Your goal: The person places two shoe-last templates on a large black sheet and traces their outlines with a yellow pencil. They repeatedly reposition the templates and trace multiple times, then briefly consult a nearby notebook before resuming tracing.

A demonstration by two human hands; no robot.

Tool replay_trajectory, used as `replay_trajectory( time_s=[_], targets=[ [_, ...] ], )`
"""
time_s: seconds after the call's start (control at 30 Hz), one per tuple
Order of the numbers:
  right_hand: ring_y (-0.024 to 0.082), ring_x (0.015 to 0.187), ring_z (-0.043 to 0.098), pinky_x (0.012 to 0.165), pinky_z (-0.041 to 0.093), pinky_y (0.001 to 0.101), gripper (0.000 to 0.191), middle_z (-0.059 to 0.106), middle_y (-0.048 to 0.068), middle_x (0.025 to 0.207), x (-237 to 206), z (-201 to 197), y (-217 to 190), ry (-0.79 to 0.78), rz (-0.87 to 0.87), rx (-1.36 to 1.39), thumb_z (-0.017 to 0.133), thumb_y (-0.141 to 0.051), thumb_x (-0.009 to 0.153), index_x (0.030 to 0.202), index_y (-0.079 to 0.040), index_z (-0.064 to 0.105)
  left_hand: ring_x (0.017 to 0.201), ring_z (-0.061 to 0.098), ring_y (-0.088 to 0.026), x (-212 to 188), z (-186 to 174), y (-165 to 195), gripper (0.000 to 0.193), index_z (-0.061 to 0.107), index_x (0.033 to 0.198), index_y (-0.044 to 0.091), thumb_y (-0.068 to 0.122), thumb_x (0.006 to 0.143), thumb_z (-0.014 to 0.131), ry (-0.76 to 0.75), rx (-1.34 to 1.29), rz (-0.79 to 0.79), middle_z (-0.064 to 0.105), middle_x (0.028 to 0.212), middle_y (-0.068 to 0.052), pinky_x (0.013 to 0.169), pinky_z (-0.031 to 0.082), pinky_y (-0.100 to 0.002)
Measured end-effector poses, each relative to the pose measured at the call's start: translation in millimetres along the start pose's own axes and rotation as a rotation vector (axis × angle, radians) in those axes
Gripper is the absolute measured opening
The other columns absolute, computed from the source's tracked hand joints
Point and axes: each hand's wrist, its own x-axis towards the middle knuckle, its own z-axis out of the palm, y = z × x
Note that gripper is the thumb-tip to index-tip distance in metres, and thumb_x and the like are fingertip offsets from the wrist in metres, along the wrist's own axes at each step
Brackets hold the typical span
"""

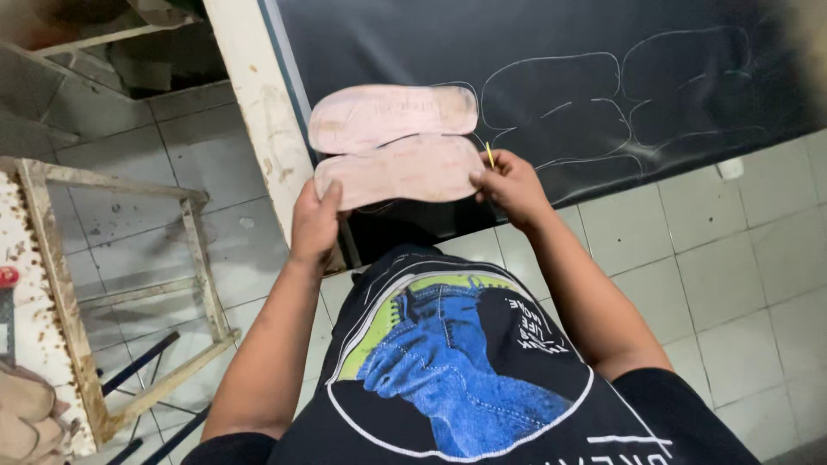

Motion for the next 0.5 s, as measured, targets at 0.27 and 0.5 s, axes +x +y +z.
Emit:
replay_trajectory(
  time_s=[0.27,0.5],
  targets=[
    [0.01,0.058,0.067,0.056,0.053,0.0261,0.026,0.071,0.005,0.074,82,-19,-31,0.417,-0.232,-0.384,0.077,-0.009,0.086,0.106,0.002,0.065,0.14,0.03,-0.045,27,29,-15,0.078,0.043,0.145,-0.001,0.035,0.087,0.08,0.471,0.816,0.059,0.035,0.148,-0.028,0.116,0.025,-0.053],
    [0.01,0.058,0.066,0.055,0.053,0.0253,0.031,0.071,0.005,0.077,147,-21,-77,0.393,-0.312,-0.287,0.077,-0.006,0.086,0.111,0.002,0.059,0.119,0.067,-0.031,31,22,-13,0.063,0.043,0.138,-0.002,0.026,0.09,0.073,0.377,0.373,0.028,0.065,0.126,-0.018,0.103,0.049,-0.034]
  ],
)
